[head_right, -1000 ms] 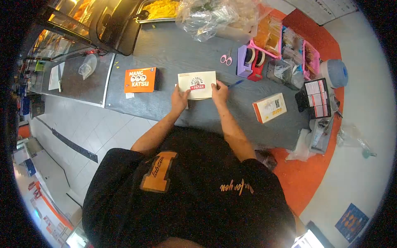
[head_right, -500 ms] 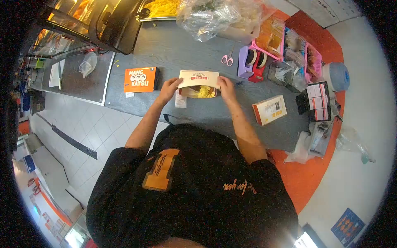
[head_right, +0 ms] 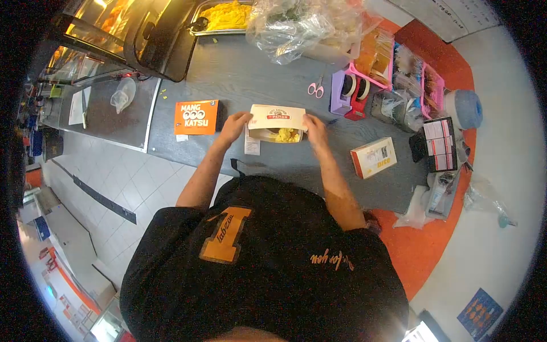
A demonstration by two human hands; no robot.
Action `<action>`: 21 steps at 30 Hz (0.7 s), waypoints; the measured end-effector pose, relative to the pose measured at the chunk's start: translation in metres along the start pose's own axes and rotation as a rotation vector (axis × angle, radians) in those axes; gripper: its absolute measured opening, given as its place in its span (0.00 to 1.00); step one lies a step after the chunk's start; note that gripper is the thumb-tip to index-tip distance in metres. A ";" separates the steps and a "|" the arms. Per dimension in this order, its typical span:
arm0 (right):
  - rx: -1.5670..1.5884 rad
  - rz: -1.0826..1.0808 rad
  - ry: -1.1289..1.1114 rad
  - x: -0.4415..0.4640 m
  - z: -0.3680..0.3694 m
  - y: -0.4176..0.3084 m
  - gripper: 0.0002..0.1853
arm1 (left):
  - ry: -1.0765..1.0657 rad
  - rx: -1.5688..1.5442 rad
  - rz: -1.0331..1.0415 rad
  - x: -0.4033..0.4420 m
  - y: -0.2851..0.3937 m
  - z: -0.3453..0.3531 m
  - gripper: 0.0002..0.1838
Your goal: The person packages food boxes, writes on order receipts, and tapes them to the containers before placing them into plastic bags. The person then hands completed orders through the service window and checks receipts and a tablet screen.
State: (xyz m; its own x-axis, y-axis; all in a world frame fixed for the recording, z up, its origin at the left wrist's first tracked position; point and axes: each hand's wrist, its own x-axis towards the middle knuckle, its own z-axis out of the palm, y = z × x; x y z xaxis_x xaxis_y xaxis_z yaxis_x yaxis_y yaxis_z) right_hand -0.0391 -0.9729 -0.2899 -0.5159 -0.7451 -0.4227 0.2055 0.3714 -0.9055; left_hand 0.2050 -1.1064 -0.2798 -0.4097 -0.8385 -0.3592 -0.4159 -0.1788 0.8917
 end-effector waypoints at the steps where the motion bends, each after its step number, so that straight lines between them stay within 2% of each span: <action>1: 0.023 0.012 0.014 -0.006 0.002 -0.003 0.25 | -0.058 -0.113 -0.053 0.002 -0.010 0.003 0.29; 4: 0.059 0.031 0.027 -0.007 0.004 -0.008 0.25 | -0.007 -0.005 -0.093 -0.008 -0.001 0.004 0.29; 11: 0.087 0.038 0.047 -0.005 0.004 0.014 0.23 | -0.008 -0.103 -0.086 -0.003 -0.010 0.008 0.28; 13: 0.031 0.018 0.074 -0.007 0.008 0.016 0.22 | 0.014 0.049 0.000 -0.005 -0.014 0.010 0.26; 16: -0.017 0.027 0.068 -0.008 0.008 0.032 0.21 | -0.030 0.155 0.022 -0.015 -0.003 0.009 0.21; 17: -0.012 0.052 0.036 -0.004 0.006 0.040 0.21 | 0.047 0.289 0.254 -0.010 -0.024 0.012 0.19; 20: -0.169 -0.042 0.023 0.007 -0.004 0.047 0.23 | -0.006 0.420 0.278 0.003 -0.034 0.012 0.23; 21: -0.166 -0.043 0.027 -0.002 -0.004 0.029 0.23 | -0.009 0.422 0.282 0.004 -0.024 0.009 0.23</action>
State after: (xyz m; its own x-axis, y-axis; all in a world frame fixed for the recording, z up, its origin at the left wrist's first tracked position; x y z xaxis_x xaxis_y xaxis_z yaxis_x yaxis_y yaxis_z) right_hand -0.0352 -0.9581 -0.3155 -0.5442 -0.7479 -0.3801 0.0435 0.4274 -0.9030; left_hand 0.2064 -1.1004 -0.3054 -0.5598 -0.8192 -0.1247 -0.5793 0.2793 0.7657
